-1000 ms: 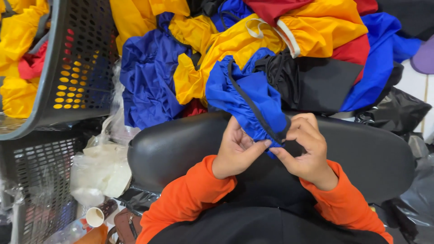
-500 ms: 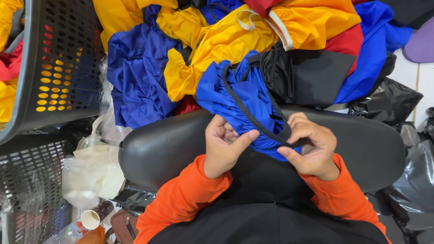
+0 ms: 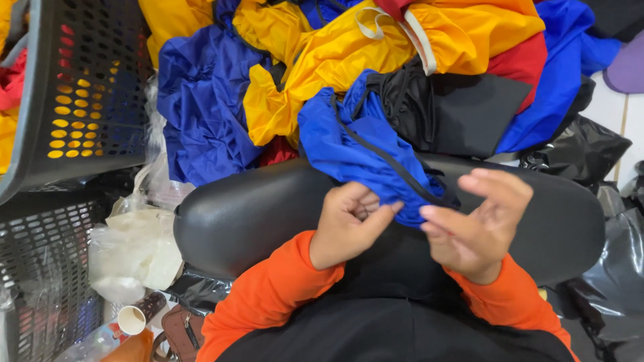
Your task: Cleaning fabric items with a sponge, folding them, placing them in plastic bags, and trimming excess material with scissors.
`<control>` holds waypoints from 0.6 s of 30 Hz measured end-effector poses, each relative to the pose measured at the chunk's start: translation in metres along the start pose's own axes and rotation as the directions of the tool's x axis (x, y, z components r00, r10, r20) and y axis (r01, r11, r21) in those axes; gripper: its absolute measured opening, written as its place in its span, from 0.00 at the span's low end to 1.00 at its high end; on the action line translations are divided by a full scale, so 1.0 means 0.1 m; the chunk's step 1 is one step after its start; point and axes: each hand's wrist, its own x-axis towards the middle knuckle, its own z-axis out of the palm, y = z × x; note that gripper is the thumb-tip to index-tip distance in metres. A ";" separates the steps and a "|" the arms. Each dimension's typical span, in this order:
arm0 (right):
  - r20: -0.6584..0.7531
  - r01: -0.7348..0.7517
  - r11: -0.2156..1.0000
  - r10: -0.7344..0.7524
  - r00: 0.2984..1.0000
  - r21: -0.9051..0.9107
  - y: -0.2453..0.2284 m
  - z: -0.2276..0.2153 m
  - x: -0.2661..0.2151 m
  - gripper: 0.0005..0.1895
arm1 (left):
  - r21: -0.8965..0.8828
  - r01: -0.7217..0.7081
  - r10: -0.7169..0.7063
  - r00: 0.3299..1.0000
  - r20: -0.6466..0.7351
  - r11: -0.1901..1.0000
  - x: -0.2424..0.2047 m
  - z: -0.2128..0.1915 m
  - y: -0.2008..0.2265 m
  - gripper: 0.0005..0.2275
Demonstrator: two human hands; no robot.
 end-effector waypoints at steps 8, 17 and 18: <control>0.121 0.092 0.983 -0.073 0.990 -0.160 -0.06 0.02 0.06 0.09 | 0.284 -0.196 0.144 0.970 0.194 0.938 0.09 0.01 0.16 0.05; -0.096 -0.170 0.809 0.268 0.959 0.563 0.32 -0.01 -0.07 0.17 | 0.020 -0.066 0.061 0.981 0.182 0.998 -0.01 -0.18 -0.10 0.02; -0.117 -0.206 0.783 0.335 0.935 0.587 0.36 -0.06 -0.06 0.16 | -0.025 -0.005 0.008 0.993 0.119 1.000 -0.02 -0.22 -0.12 0.03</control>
